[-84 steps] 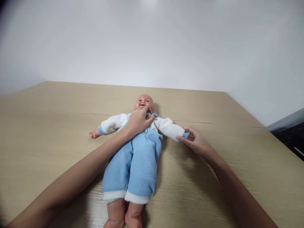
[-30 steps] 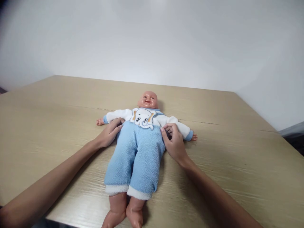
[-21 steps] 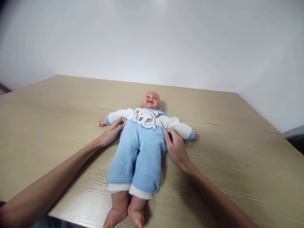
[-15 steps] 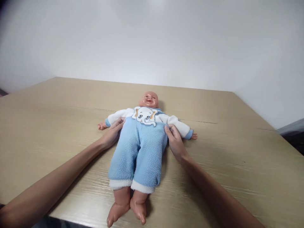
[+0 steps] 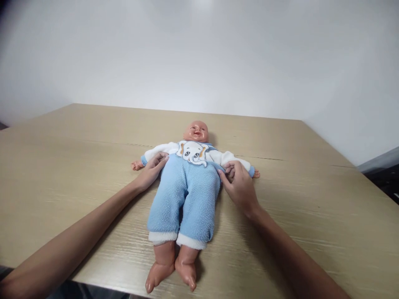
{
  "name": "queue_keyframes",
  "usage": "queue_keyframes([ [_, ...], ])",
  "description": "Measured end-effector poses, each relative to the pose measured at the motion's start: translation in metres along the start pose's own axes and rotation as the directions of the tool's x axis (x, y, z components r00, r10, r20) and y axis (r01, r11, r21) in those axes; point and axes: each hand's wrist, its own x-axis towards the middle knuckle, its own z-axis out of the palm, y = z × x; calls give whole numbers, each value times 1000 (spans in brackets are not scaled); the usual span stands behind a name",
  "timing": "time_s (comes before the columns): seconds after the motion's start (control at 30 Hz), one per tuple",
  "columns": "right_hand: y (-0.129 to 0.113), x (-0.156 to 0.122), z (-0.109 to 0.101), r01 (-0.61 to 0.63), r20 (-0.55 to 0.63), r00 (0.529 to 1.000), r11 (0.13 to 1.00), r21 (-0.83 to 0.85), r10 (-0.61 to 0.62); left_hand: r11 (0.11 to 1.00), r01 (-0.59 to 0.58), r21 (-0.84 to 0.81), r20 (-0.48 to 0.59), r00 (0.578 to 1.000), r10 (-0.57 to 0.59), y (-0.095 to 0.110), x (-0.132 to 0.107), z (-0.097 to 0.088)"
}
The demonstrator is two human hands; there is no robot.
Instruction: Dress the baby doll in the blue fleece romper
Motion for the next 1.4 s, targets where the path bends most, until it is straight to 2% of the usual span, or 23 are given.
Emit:
queue_keyframes([
  [0.1, 10, 1, -24, 145, -67, 983, 953, -266, -168, 984, -78, 159, -3, 997, 80, 5, -2, 0],
  [0.17, 24, 4, -38, 193, -47, 974, 916, -352, -223, 939, -138, 316, -23, 988, 153, 7, -4, 0],
  [0.27, 52, 11, -53, 236, 59, 971, 875, -423, -233, 811, -194, 551, -63, 960, 272, 13, -7, 1],
  [0.4, 76, 17, -61, 266, 155, 964, 838, -476, -218, 710, -201, 675, -136, 911, 388, 38, -5, 12],
  [0.47, 78, 18, -64, 287, 161, 958, 832, -474, -238, 681, -248, 689, -91, 903, 420, 60, -2, 26],
  [0.57, 68, 21, -70, 317, 117, 948, 835, -450, -297, 622, -428, 656, 152, 882, 446, 91, 9, 58],
  [0.67, 46, 22, -75, 298, 8, 948, 876, -379, -319, 541, -596, 594, 437, 803, 405, 100, 32, 92],
  [0.73, 29, 20, -75, 226, -59, 966, 932, -284, -253, 507, -622, 596, 542, 778, 318, 94, 52, 111],
  [0.8, 12, 17, -70, 117, -86, 988, 985, -124, -128, 469, -615, 634, 587, 777, 227, 83, 72, 124],
  [0.87, 1, 12, -62, -13, -56, 998, 995, 95, 18, 417, -609, 675, 596, 783, 180, 74, 86, 132],
  [0.93, -2, 9, -55, -139, 7, 990, 949, 283, 143, 365, -616, 698, 597, 782, 177, 69, 93, 136],
  [1.0, 1, 8, -50, -218, 53, 975, 892, 396, 215, 334, -627, 704, 595, 777, 207, 66, 94, 138],
  [1.1, 10, 9, -48, -217, 47, 973, 829, 515, 226, 358, -619, 699, 548, 786, 288, 64, 90, 137],
  [1.2, 16, 11, -46, -200, 33, 972, 748, 633, 231, 454, -588, 670, 458, 808, 371, 63, 86, 133],
  [1.27, 18, 10, -41, -243, 85, 964, 708, 662, 252, 538, -572, 619, 380, 818, 432, 63, 85, 128],
  [1.33, 17, 6, -31, -299, 161, 953, 733, 611, 255, 621, -545, 563, 279, 833, 478, 64, 84, 123],
  [1.4, 15, 1, -19, -320, 238, 945, 797, 513, 226, 698, -510, 502, 183, 852, 491, 65, 82, 118],
])
